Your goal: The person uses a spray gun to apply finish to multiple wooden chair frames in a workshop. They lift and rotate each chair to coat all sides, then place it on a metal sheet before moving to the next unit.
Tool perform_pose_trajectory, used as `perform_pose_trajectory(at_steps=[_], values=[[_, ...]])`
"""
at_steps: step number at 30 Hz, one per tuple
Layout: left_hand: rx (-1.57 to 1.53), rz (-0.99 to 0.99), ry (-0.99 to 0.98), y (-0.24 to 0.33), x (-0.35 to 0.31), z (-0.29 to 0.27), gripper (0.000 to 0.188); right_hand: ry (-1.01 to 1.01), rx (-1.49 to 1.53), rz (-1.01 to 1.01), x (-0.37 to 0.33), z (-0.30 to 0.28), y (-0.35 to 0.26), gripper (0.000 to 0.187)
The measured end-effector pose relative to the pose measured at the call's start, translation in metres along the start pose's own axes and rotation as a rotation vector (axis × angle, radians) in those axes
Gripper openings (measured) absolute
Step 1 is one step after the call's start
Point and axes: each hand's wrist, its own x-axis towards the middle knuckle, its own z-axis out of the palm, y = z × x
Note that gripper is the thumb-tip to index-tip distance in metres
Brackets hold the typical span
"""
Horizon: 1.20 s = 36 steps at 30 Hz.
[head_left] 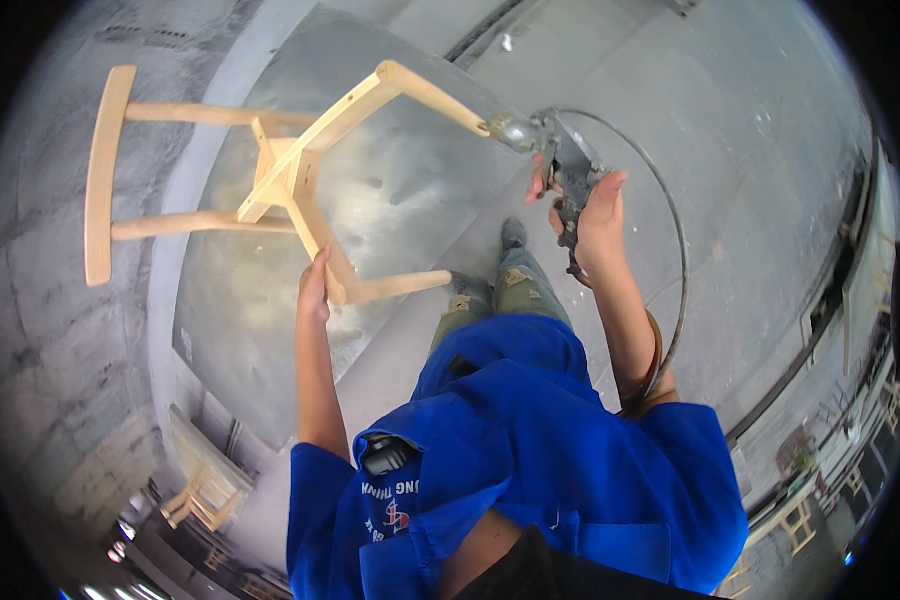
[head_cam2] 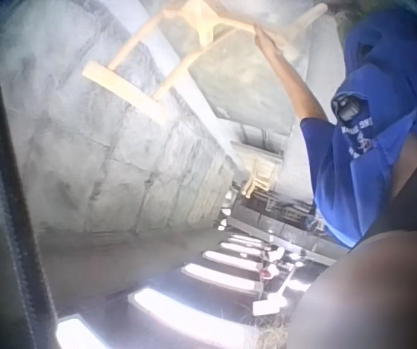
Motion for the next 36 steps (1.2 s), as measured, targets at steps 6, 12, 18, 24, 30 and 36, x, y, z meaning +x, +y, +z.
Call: perform_pose_trajectory(at_steps=[6,12,18,24,30,36], values=[[-0.133,-0.007,0.014,0.025,-0.009,0.022,0.070,0.086,-0.011,0.172,0.052,-0.003,0.013,0.088],[-0.158,0.031,0.059,0.032,-0.018,0.018,0.068,0.328,-0.204,0.269,0.038,-0.109,0.077,0.075],[0.334,0.295,0.468,0.060,-0.044,0.018,0.074,0.301,-0.445,0.185,0.050,-0.191,0.172,0.060],[0.886,0.308,0.801,0.077,-0.033,0.018,0.091,0.087,-0.646,0.242,0.127,-0.173,0.289,0.064],[0.950,0.268,0.783,0.067,0.010,-0.037,0.090,0.148,-0.236,0.273,0.182,0.022,0.335,0.070],[0.870,0.311,0.795,0.062,0.034,-0.060,0.085,-0.178,0.339,0.377,0.178,0.133,0.297,0.073]])
